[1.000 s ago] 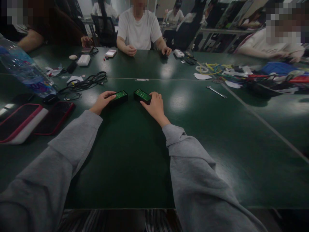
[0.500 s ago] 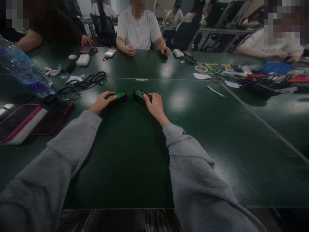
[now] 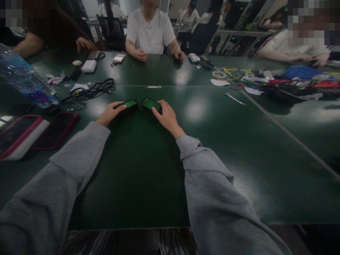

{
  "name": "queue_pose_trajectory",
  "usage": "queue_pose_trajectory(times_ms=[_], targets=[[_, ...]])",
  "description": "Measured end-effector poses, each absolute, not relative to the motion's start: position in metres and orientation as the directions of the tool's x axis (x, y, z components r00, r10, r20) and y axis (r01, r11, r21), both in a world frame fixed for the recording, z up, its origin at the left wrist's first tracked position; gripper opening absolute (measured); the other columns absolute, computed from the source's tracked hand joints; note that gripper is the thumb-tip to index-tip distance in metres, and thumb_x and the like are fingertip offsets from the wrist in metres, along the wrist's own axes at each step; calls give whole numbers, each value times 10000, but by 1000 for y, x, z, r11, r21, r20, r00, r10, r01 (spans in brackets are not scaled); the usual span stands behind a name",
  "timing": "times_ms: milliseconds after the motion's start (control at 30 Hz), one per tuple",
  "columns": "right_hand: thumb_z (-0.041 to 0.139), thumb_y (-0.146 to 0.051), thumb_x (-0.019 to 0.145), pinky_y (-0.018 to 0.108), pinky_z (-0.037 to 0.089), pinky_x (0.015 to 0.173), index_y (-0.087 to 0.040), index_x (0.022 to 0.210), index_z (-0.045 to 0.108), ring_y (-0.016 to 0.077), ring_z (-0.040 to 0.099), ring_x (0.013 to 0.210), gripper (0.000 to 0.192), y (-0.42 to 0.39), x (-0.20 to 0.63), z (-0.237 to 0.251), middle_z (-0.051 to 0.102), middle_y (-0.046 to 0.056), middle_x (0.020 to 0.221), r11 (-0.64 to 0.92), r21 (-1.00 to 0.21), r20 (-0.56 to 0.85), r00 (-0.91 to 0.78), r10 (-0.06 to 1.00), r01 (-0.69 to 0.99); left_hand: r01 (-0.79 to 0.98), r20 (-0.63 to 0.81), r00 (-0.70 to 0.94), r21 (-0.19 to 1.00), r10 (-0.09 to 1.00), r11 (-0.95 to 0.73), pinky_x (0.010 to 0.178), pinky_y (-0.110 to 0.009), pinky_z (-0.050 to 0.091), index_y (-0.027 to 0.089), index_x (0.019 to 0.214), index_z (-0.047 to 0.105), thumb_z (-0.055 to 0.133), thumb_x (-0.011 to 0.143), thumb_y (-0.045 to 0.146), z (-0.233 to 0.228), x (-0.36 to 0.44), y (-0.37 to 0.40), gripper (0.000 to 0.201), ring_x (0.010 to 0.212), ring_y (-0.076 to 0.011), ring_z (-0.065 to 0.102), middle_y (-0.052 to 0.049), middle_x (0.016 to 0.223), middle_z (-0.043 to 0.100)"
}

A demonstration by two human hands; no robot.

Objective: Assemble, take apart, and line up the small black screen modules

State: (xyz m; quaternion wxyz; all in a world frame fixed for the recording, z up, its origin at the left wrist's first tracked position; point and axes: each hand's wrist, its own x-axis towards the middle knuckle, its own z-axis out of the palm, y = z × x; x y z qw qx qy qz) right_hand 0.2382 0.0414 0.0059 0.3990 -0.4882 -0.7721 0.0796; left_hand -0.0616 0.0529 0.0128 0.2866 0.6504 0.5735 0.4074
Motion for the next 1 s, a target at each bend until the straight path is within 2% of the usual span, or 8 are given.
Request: queue_pose_trajectory(times_ms=[133, 267, 433, 700, 800, 1000], targets=[[515, -515, 966, 456, 509, 882, -222, 1147, 557, 288, 625, 975, 347, 42, 239, 6, 652, 114, 1095, 507, -550, 527, -195, 827, 664, 500, 199, 17, 847, 980, -180, 1055, -464, 464, 161, 1218, 702, 672, 821, 499, 14, -62, 51, 522, 1168, -289, 620, -128, 1281, 684], [543, -468, 953, 458, 504, 919, -236, 1151, 553, 281, 614, 1012, 305, 42, 240, 7, 636, 101, 1123, 540, -551, 535, -227, 814, 637, 506, 201, 27, 842, 979, -187, 1049, -461, 472, 166, 1230, 697, 661, 833, 500, 15, -62, 49, 520, 1172, -290, 622, -124, 1292, 681], [611, -394, 915, 498, 504, 980, -254, 1224, 548, 300, 578, 1107, 345, 39, 239, 8, 567, 105, 1195, 554, -510, 526, -272, 806, 658, 513, 203, 18, 839, 979, -184, 1051, -452, 473, 175, 1219, 703, 667, 828, 492, 14, -62, 51, 505, 1170, -290, 626, -112, 1282, 691], [648, -296, 889, 510, 533, 965, -255, 1291, 528, 308, 585, 1105, 422, 36, 237, 8, 509, 110, 1200, 581, -411, 504, -356, 787, 702, 534, 217, 38, 821, 975, -203, 1037, -446, 481, 176, 1223, 693, 638, 844, 489, 14, -62, 51, 495, 1166, -287, 630, -115, 1256, 699], [650, -257, 877, 509, 531, 975, -250, 1279, 535, 304, 579, 1102, 419, 39, 239, 6, 501, 108, 1183, 550, -417, 522, -305, 797, 724, 517, 215, 34, 832, 976, -202, 1041, -444, 478, 183, 1218, 696, 642, 839, 492, 14, -62, 50, 492, 1177, -288, 626, -112, 1266, 695], [678, -196, 819, 521, 533, 976, -242, 1204, 576, 293, 579, 1056, 401, 46, 244, 0, 488, 100, 1144, 399, -500, 546, -78, 834, 769, 472, 202, 29, 861, 979, -192, 1037, -439, 483, 164, 1218, 700, 672, 817, 497, 12, -63, 52, 522, 1159, -286, 634, -116, 1270, 693]])
